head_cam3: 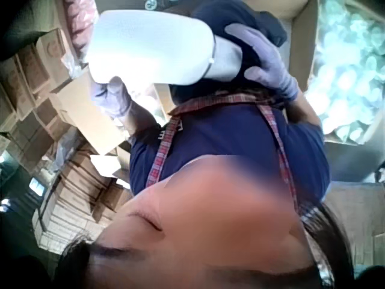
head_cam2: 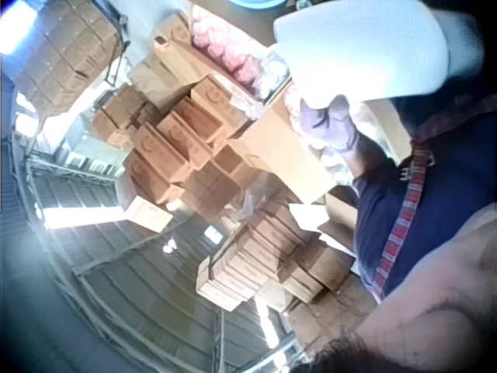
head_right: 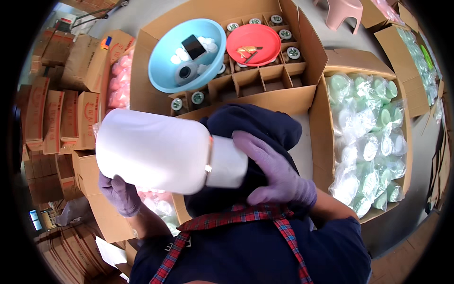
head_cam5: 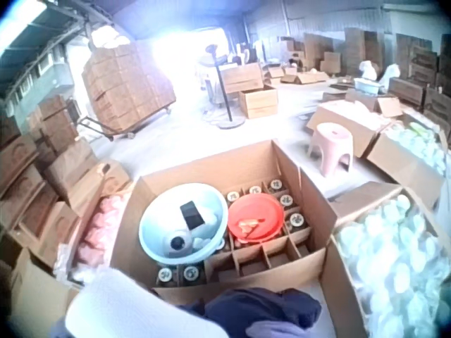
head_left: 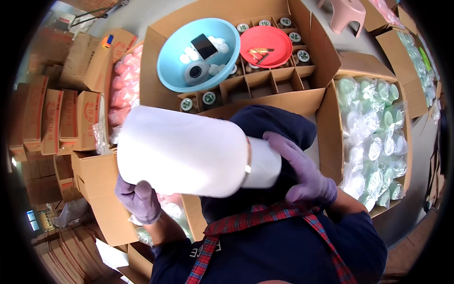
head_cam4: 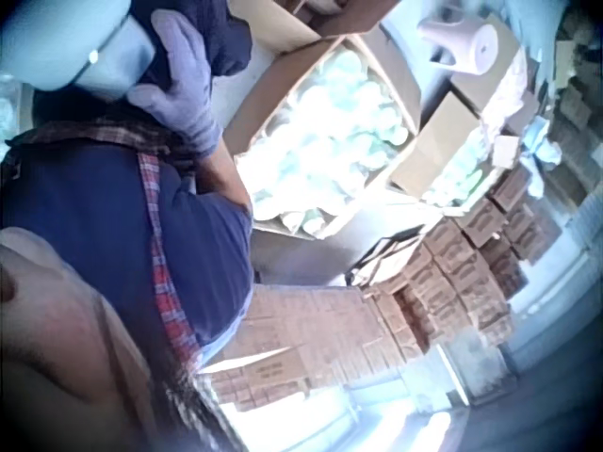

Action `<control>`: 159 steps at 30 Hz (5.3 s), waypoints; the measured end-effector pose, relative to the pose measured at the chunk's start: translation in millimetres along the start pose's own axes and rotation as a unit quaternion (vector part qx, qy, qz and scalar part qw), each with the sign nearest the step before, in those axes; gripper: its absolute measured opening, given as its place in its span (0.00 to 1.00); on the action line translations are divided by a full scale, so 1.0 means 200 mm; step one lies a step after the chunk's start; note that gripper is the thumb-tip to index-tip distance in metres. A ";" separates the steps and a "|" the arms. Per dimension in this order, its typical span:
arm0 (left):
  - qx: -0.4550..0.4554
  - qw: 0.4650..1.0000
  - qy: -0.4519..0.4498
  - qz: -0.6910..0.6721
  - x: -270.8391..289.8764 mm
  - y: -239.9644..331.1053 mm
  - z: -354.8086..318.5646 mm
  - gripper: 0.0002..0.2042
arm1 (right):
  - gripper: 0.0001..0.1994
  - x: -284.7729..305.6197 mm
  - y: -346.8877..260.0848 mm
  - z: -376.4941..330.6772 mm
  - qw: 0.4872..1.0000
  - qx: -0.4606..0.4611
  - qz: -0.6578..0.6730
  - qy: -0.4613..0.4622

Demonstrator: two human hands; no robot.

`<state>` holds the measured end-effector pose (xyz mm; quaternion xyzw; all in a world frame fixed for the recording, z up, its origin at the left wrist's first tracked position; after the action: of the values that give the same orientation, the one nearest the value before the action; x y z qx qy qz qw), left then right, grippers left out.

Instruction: The person assembles plastic pitchers by inserting internal components and screwing on lids. They handle multiple units, including white and pink pitchers, taking parts from nearby boxes and basins. The person places the assembled pitchers into a cardboard box.

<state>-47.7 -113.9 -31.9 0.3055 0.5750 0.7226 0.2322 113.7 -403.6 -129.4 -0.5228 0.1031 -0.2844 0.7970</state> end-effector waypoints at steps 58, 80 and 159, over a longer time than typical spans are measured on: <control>0.277 0.842 -0.188 0.423 0.60 -0.66 -0.15 0.17 | 0.10 0.67 1.68 1.04 0.783 -0.299 -0.538 0.085; 0.340 0.909 -0.187 0.150 0.32 -0.46 -0.06 0.18 | 0.11 0.31 1.50 1.40 0.880 -0.044 -0.450 -0.147; 0.181 0.782 -0.535 0.265 0.10 -0.13 -0.41 0.56 | 0.15 -0.01 -0.24 -0.07 0.824 -0.242 -0.037 -0.511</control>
<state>-120.0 -149.9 -66.5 0.8195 0.3755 0.3589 0.2423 89.4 -428.5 -92.5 -0.7730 -0.2731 0.0284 0.5719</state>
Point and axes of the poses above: each hand's wrist, its own z-axis towards the middle knuckle, its own x-axis out of the back of the hand, y = z × x, the point moved 2 cm from there along z, towards the middle knuckle, and after that the axes turned 8 degrees about x, right-handed, at the moved point
